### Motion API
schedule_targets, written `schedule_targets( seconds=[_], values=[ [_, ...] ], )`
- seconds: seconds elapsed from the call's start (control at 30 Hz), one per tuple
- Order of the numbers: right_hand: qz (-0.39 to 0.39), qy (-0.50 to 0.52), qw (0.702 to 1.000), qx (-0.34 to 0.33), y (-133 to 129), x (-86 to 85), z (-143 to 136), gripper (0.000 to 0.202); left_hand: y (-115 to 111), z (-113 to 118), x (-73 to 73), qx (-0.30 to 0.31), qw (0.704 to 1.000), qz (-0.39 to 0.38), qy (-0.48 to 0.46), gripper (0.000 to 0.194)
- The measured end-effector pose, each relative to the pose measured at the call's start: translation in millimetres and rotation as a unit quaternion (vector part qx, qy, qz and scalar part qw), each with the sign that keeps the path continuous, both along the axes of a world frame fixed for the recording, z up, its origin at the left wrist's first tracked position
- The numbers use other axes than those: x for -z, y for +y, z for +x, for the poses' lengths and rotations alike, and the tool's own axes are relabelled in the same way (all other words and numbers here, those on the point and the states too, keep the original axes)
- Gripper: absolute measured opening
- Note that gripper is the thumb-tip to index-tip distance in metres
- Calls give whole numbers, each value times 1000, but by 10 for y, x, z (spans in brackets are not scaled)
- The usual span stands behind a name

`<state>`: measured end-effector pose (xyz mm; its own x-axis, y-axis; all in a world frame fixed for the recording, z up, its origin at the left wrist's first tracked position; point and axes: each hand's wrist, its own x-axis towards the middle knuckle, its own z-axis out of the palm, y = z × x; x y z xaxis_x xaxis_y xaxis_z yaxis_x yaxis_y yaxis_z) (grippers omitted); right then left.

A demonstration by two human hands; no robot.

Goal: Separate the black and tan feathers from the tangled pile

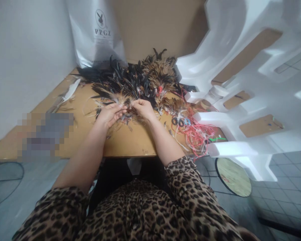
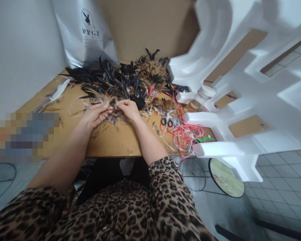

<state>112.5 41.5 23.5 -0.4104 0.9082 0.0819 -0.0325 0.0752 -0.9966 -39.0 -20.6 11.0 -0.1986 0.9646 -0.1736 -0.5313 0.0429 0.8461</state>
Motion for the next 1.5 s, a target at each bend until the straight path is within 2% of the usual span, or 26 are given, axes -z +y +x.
schedule_targets(
  seconds=[0.1,0.23,0.53,0.9,1.07,1.17,1.23,1.33,1.43,1.5],
  values=[
    [-24,44,999,17,-34,41,-73,24,-3,28,-3,30,999,-12,-11,10],
    [-2,65,997,30,-73,107,-148,24,-6,48,-4,51,998,-19,-31,12],
    [25,67,997,37,-102,151,-194,20,-5,57,2,59,998,-7,-37,9],
    [20,89,996,18,-128,166,-227,21,-5,65,27,64,998,4,-3,6],
    [48,43,998,23,-55,203,-201,22,10,11,26,27,999,21,12,5],
    [100,-33,994,-11,13,224,-133,19,13,-20,-2,-17,999,34,-1,3],
    [154,-115,980,-50,42,224,-75,15,12,-29,-21,-31,999,37,-7,4],
    [262,-235,932,-86,31,197,-6,14,10,-30,-34,-32,999,34,-11,3],
    [358,-315,875,-87,-32,165,12,19,12,-29,-32,-32,999,23,-13,2],
    [390,-355,845,-84,-79,156,-1,24,13,-30,-27,-29,999,20,-14,2]
  ],
)
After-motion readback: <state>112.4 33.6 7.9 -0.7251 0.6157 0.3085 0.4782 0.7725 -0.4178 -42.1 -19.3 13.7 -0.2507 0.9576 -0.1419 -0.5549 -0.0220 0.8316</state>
